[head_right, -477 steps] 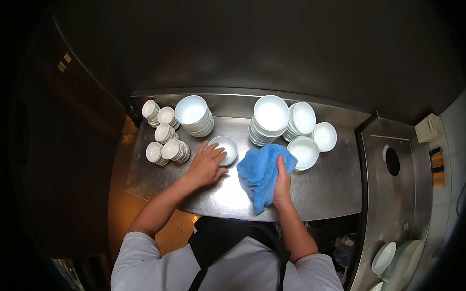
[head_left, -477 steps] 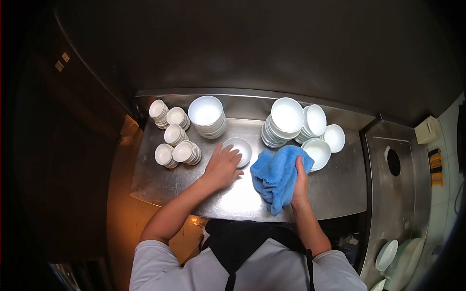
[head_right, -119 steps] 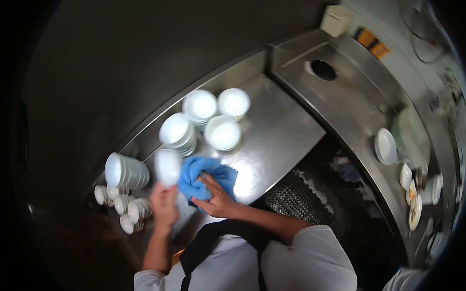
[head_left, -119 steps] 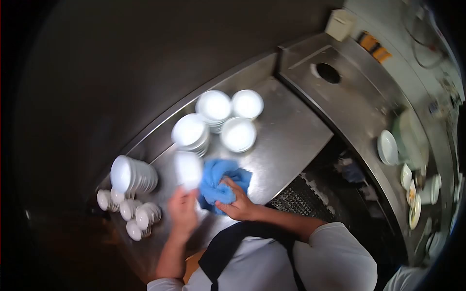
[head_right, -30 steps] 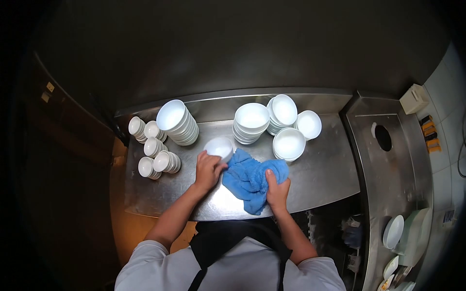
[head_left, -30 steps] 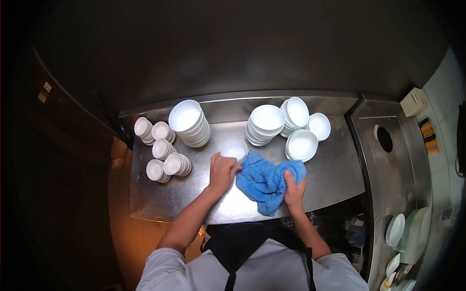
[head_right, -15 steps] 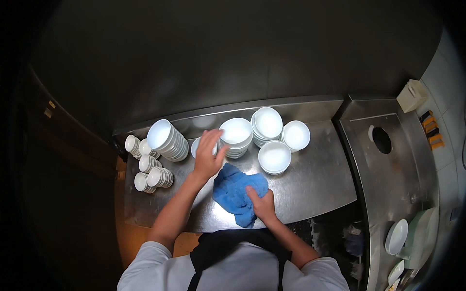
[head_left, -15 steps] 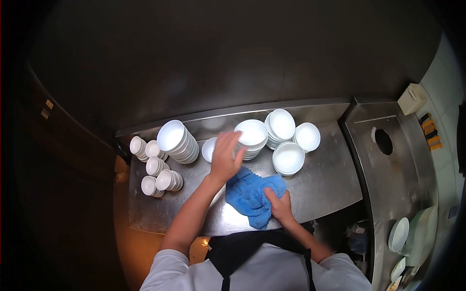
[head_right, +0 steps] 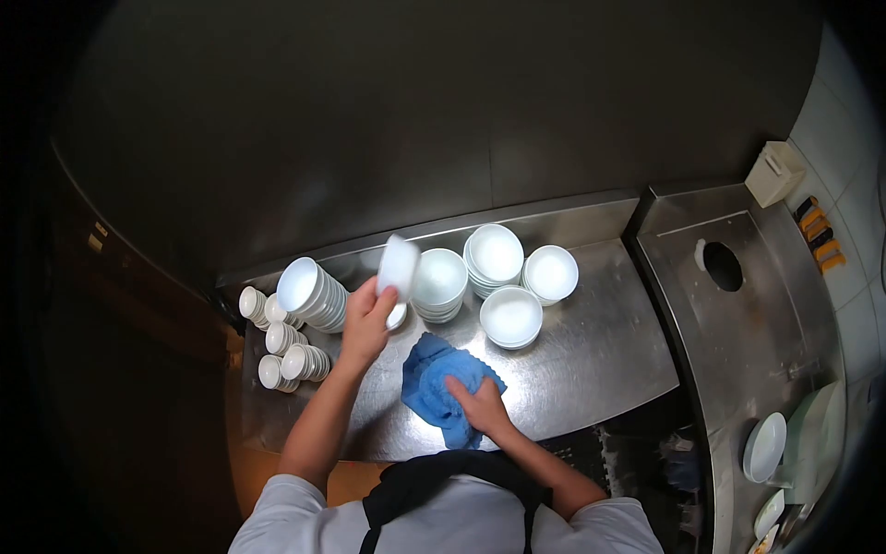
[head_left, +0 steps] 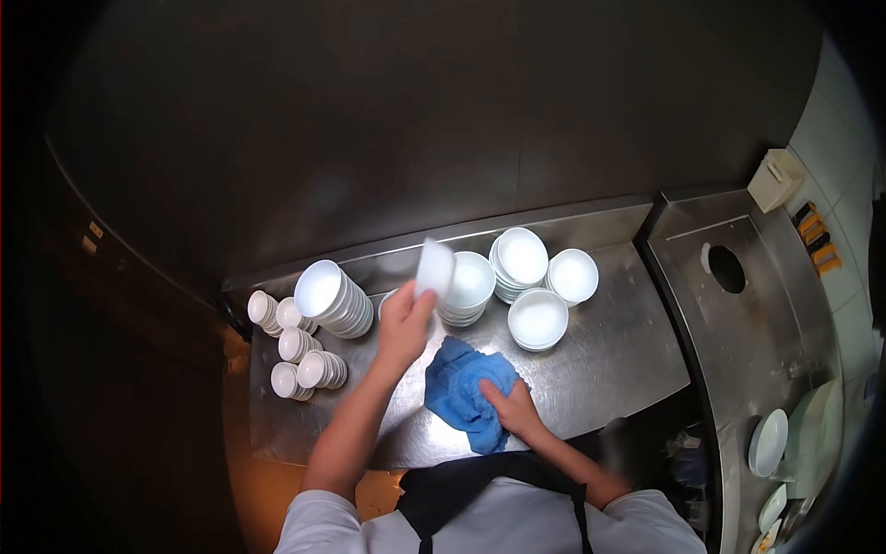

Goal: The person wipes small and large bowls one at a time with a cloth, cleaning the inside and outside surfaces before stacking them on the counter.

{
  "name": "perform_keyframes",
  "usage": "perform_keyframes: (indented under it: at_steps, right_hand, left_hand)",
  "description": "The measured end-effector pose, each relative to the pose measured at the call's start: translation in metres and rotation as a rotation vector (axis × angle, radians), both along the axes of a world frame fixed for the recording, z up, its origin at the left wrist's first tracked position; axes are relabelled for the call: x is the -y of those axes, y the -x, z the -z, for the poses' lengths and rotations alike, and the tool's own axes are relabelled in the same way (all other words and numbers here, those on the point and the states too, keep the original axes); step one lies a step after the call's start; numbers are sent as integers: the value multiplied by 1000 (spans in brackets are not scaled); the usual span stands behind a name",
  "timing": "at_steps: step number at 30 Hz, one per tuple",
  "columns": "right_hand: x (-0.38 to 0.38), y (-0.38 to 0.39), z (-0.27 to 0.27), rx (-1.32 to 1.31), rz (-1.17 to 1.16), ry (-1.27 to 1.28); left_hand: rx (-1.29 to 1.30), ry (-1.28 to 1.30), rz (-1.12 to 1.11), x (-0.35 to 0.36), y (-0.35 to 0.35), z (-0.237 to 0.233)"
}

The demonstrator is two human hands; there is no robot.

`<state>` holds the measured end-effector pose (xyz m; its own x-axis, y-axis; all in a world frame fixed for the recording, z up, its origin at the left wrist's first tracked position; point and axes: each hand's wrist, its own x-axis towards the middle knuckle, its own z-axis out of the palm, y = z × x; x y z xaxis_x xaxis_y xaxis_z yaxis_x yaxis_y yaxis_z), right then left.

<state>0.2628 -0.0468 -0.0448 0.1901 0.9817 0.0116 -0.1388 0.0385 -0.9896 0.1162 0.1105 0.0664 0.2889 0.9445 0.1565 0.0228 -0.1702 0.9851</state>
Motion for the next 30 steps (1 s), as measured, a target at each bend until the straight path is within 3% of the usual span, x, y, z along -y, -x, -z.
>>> perform_keyframes:
  at_steps: [3,6,8,10,11,13,16,17,18,20,23,26,27,29,30]
  right_hand:
    - [12,7,-7,-124,150,33]
    - [7,36,-16,113,184,-362]
    - [-9,48,-42,628,111,-428]
    - [-34,40,-67,845,164,-513]
    - [-45,35,-75,574,80,-376]
    - [-56,30,-83,32,-85,-79]
    - [-68,40,-56,-528,-19,197]
    - [-57,59,-59,-443,148,121]
    - [-49,73,-55,-108,188,-85]
    - [-32,91,-46,562,245,-476]
    - [-43,83,-67,715,-60,-425]
    - [-71,51,-79,478,-323,-38]
    - [-76,40,-79,128,-379,34]
    - [-83,21,-76,-579,-468,170]
    - [-86,21,-78,-573,-470,168]
  left_hand:
    - [309,160,55,39,22,-8]
    - [160,199,58,72,34,28]
    - [-125,-63,115,104,32,50]
    - [-188,93,241,109,48,65]
    - [-218,172,300,108,55,69]
    - [30,269,314,122,58,39]
    - [350,206,238,124,57,33]
    - [448,214,167,121,54,37]
    - [549,227,94,117,53,42]
    - [213,86,11,109,60,64]
    - [-304,-211,45,100,80,85]
    - [-465,4,327,104,82,27]
    - [-398,69,431,102,85,18]
    - [3,182,542,100,94,22]
    - [206,233,589,98,99,27]
